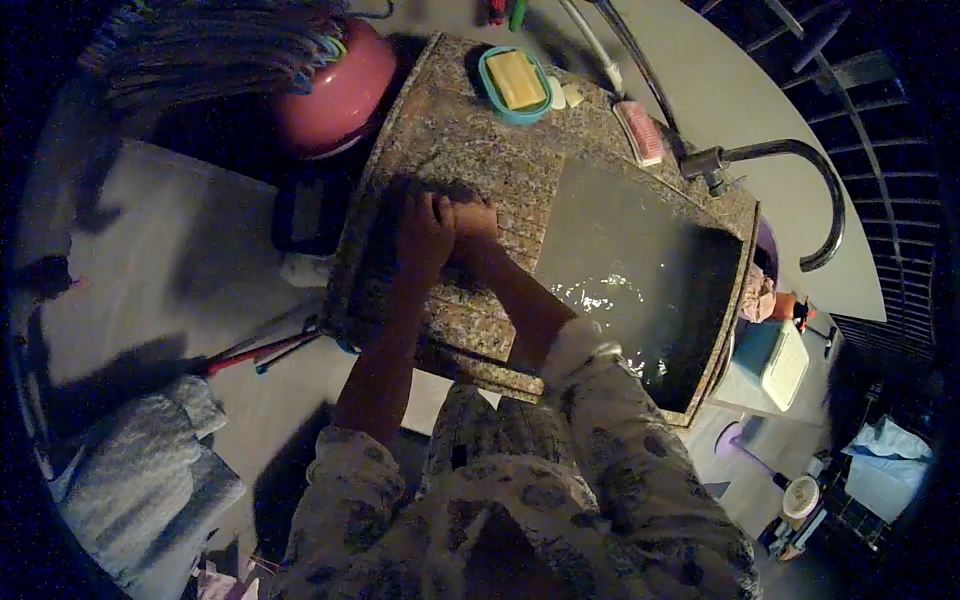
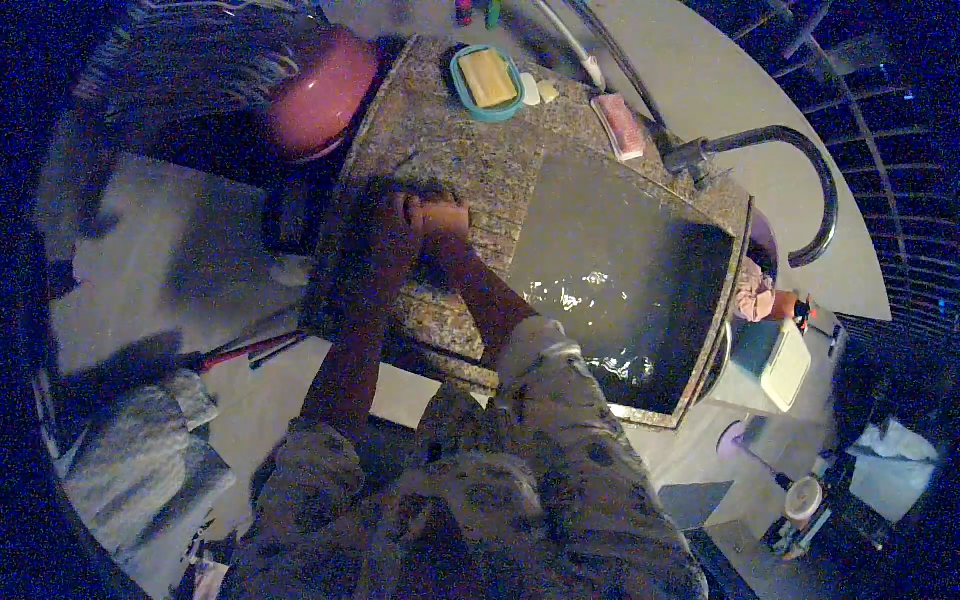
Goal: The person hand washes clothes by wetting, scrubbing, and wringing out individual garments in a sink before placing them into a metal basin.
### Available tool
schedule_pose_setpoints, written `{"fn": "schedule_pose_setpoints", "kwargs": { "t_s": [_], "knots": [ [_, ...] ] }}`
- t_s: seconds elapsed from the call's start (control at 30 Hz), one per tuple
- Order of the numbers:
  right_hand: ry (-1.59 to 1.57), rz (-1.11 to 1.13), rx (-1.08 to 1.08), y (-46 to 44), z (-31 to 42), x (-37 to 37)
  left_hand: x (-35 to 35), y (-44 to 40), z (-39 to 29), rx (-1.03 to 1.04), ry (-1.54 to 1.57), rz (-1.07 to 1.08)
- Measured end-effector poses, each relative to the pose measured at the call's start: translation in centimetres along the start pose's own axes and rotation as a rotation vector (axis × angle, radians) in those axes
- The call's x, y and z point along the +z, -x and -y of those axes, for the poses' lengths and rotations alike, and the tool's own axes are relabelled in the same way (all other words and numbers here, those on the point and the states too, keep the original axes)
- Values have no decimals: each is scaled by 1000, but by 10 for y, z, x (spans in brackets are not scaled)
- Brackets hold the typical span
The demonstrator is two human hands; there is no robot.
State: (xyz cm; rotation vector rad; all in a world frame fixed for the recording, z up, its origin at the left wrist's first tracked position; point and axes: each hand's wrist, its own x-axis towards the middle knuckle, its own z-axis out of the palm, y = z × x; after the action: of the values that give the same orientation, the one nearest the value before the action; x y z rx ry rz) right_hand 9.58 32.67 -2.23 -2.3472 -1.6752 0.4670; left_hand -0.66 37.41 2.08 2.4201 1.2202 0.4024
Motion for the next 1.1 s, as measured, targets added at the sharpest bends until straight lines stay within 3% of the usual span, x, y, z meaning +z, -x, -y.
{"fn": "schedule_pose_setpoints", "kwargs": {
  "t_s": [0.03, 0.1, 0.13, 0.2, 0.27, 0.33, 0.4, 0.43, 0.5, 0.57, 0.7, 0.77, 0.87, 0.93, 0.97, 1.03, 1.07, 1.1],
  "knots": [
    [-10, -20, 9, -1, -3, 5, 1, 6, 9, 173, -107, -66],
    [-39, -243, 94, 56, -5, 21, -25, 14, -4, 321, -82, -63],
    [-44, -314, 103, 98, 3, 14, -71, 36, -29, 294, 51, 29],
    [8, -274, -1, 122, 19, -35, -68, 57, -37, 242, 128, 3],
    [53, -190, -62, 116, 22, -32, -20, 79, -19, 205, 10, -146],
    [118, -280, -95, 60, -5, 51, -8, 69, -14, 170, -76, -232],
    [59, -26, 15, 11, -10, 48, -6, 32, -16, 125, -82, -185],
    [-67, 258, 128, -7, 3, -1, -3, 11, -15, 89, -71, -160],
    [-102, 258, 176, -7, 13, -31, 0, -7, -7, 164, -109, -103],
    [103, -278, 59, 46, 12, -12, -10, 12, -11, 279, -100, -71],
    [13, -153, -71, 110, 15, -27, -20, 70, -41, 240, 57, -12],
    [-140, -246, -34, 76, 1, 29, -8, 68, -40, 179, 89, -33],
    [-418, -101, 192, 35, 0, -2, -9, 20, -42, 63, 267, 4],
    [-486, -65, 233, 33, -10, -23, -14, -7, -51, -9, 485, 52],
    [-771, -76, 230, 55, -23, -65, -11, -12, -59, -23, 570, 98],
    [-1122, -443, 196, 88, -78, -27, 4, 2, -84, 1, 654, 241],
    [-1187, -429, 283, 127, -85, -93, 18, 14, -95, 61, 565, 352],
    [-1227, -463, 323, 147, -128, -63, 42, 27, -102, 161, 393, 481]
  ]
}}
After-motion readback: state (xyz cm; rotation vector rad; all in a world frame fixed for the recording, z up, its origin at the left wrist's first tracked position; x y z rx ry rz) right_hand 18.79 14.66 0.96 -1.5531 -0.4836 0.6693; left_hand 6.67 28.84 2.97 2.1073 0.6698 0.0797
